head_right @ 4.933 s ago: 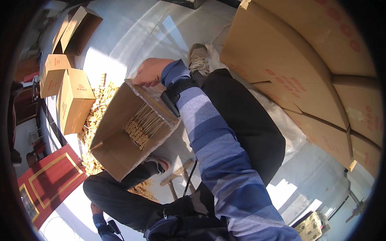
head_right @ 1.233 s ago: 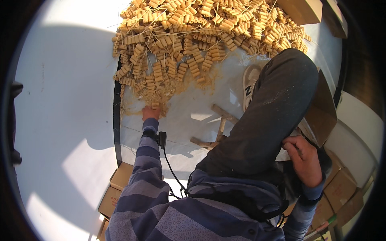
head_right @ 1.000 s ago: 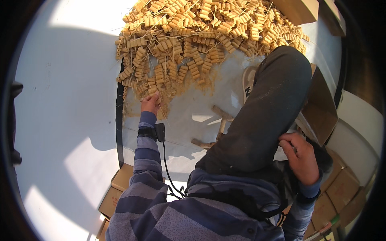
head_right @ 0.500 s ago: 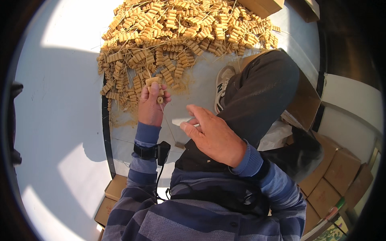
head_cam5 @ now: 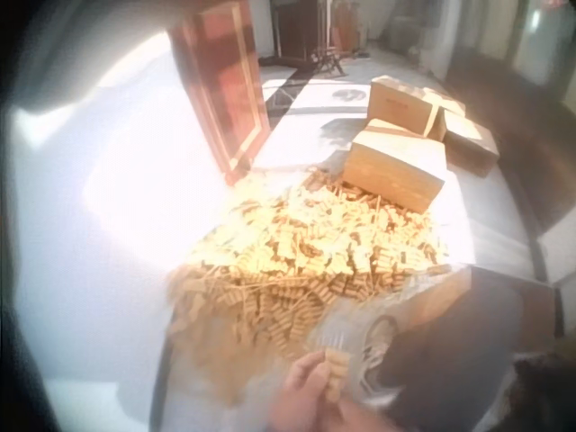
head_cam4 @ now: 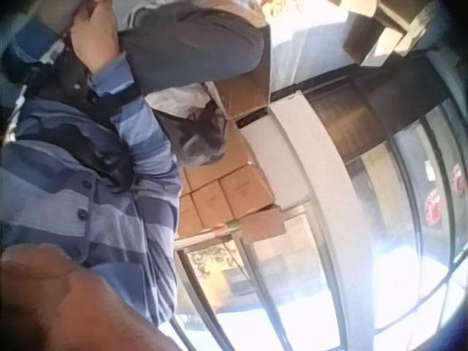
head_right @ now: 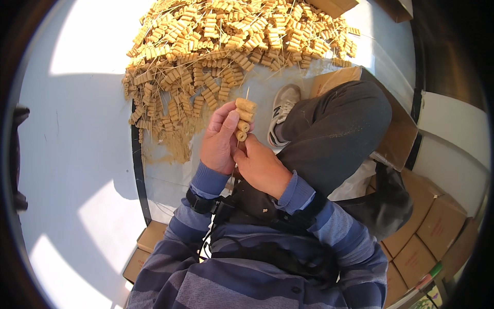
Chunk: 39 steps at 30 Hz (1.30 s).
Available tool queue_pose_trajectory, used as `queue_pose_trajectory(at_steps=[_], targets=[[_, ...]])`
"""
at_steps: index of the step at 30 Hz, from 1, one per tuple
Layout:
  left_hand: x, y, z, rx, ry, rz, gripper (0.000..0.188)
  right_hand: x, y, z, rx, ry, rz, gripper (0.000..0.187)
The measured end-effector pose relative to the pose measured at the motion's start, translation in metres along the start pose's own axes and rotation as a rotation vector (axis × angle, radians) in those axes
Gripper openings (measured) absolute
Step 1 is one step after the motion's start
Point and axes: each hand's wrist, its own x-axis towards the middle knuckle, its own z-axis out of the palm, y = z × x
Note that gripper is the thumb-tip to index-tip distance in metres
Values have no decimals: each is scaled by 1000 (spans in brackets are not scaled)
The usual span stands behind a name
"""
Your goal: The person threads small cylindrical snack pieces onto thin wooden sticks and places the completed skewers into a cardboard box. The person repeats this process multiple times, handling the snacks and sticks by hand.
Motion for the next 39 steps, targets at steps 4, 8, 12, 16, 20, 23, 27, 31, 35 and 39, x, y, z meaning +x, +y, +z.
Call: queue_pose_trajectory(at_steps=[4,8,12,16,20,23,27,31,35,39], targets=[[8,-9,-9,-128,-25,-39,38,0,-15,-2,112,96,101,31],[42,-36,-79,265,128,-30,36,-1,-38,-4,340,141,156,24],[99,-58,-198,1386,318,284,32,-8,-46,-6,347,53,143,23],[128,-81,-255,1766,302,325,36,-7,-47,-5,318,11,118,24],[153,-86,-262,1890,345,22,32,-5,-54,-5,328,-63,155,25],[164,-85,-263,1983,295,-71,28,-4,-58,-4,358,-70,170,23],[166,-87,-263,1893,278,-35,35,-5,-58,-2,368,-82,158,22],[171,-99,-256,1859,304,-12,46,-10,-56,-4,362,-80,143,22],[179,-114,-265,1875,233,122,41,-13,-56,-8,383,-52,145,23],[189,-116,-271,1805,208,107,34,-15,-57,-12,398,-61,152,24]])
